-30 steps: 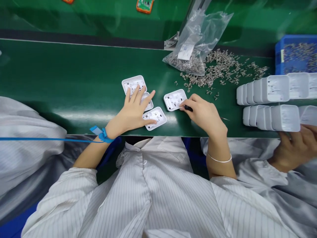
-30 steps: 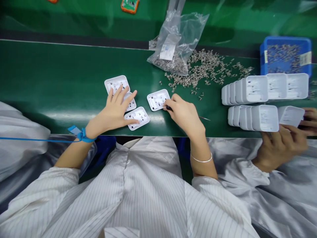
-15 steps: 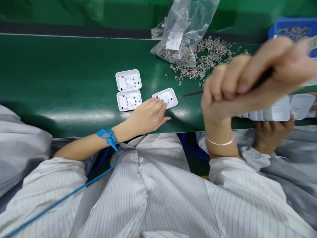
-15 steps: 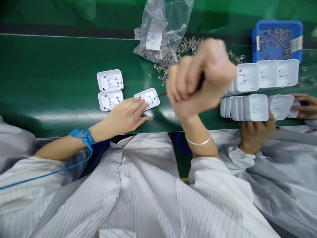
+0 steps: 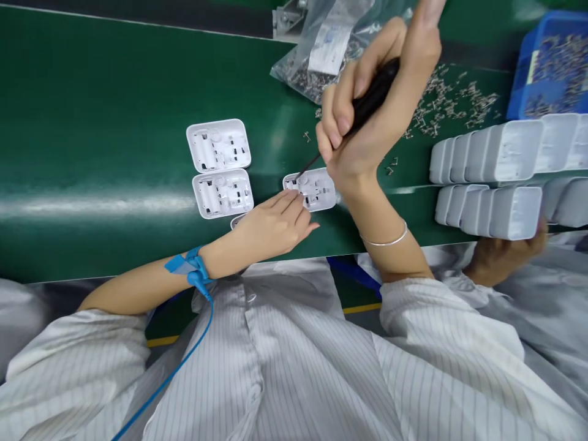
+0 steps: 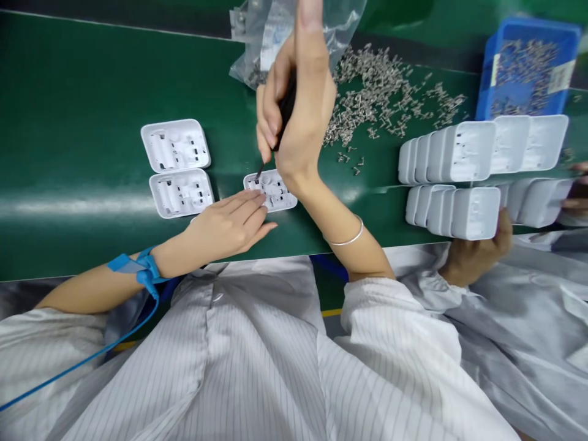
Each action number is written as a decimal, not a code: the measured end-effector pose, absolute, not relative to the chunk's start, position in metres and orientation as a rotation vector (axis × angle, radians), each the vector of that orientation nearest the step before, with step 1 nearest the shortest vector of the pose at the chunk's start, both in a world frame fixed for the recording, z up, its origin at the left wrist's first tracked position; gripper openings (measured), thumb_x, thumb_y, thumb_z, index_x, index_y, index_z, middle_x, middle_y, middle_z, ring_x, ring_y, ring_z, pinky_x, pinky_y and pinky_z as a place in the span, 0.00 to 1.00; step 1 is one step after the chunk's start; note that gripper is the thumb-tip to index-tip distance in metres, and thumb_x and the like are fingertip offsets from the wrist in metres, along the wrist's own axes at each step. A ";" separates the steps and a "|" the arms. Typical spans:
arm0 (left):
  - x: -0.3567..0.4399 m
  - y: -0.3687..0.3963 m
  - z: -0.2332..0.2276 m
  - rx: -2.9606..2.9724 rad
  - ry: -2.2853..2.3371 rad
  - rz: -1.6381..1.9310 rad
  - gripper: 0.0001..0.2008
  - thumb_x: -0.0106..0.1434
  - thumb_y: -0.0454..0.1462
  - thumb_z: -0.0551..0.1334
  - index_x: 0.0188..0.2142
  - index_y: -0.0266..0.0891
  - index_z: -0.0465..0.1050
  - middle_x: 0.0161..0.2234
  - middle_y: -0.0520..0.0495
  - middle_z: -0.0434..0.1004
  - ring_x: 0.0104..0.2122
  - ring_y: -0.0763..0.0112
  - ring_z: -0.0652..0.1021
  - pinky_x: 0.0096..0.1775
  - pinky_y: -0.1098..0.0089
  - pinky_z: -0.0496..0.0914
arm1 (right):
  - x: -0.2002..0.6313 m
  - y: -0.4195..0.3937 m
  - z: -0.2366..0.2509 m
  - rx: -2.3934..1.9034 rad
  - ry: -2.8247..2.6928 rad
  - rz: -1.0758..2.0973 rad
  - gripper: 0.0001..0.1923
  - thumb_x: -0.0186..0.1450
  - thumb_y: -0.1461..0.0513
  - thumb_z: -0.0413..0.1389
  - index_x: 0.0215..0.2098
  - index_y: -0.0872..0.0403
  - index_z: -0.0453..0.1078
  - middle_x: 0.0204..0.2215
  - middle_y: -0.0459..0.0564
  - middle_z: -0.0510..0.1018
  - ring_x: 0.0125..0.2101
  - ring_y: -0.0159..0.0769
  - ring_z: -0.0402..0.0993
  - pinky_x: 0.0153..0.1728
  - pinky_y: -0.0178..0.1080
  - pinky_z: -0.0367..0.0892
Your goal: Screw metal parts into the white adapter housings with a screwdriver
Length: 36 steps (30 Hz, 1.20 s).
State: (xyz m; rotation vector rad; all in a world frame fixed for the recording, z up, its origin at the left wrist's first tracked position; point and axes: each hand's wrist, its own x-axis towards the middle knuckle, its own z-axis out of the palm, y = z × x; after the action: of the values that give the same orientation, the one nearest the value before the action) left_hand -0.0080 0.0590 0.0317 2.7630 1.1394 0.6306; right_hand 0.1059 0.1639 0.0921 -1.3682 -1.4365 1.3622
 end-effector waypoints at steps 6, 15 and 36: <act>-0.008 0.059 0.031 2.673 1.161 0.593 0.19 0.73 0.42 0.54 0.41 0.30 0.79 0.46 0.31 0.82 0.50 0.54 0.82 0.53 0.56 0.77 | 0.107 0.159 0.086 -1.037 -1.311 1.200 0.16 0.69 0.54 0.38 0.24 0.49 0.42 0.17 0.41 0.46 0.16 0.33 0.42 0.17 0.37 0.48; -0.008 0.059 0.034 2.683 1.179 0.619 0.19 0.73 0.41 0.54 0.40 0.29 0.79 0.45 0.31 0.83 0.49 0.56 0.83 0.53 0.59 0.78 | 0.123 0.173 0.082 -0.559 -1.244 1.536 0.23 0.59 0.54 0.54 0.14 0.49 0.46 0.11 0.40 0.48 0.10 0.27 0.43 0.10 0.35 0.42; -0.012 0.062 0.038 2.649 1.077 0.607 0.19 0.72 0.42 0.56 0.43 0.25 0.77 0.40 0.30 0.82 0.46 0.52 0.83 0.48 0.56 0.79 | 0.096 0.142 0.060 -0.302 -1.521 1.444 0.21 0.60 0.59 0.54 0.14 0.52 0.50 0.10 0.40 0.49 0.11 0.24 0.44 0.13 0.36 0.40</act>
State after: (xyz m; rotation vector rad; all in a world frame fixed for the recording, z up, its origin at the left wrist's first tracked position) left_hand -0.0120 0.0620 0.0384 2.6492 1.0767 0.6073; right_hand 0.0963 0.1425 0.0605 -0.3023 -1.5213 1.4445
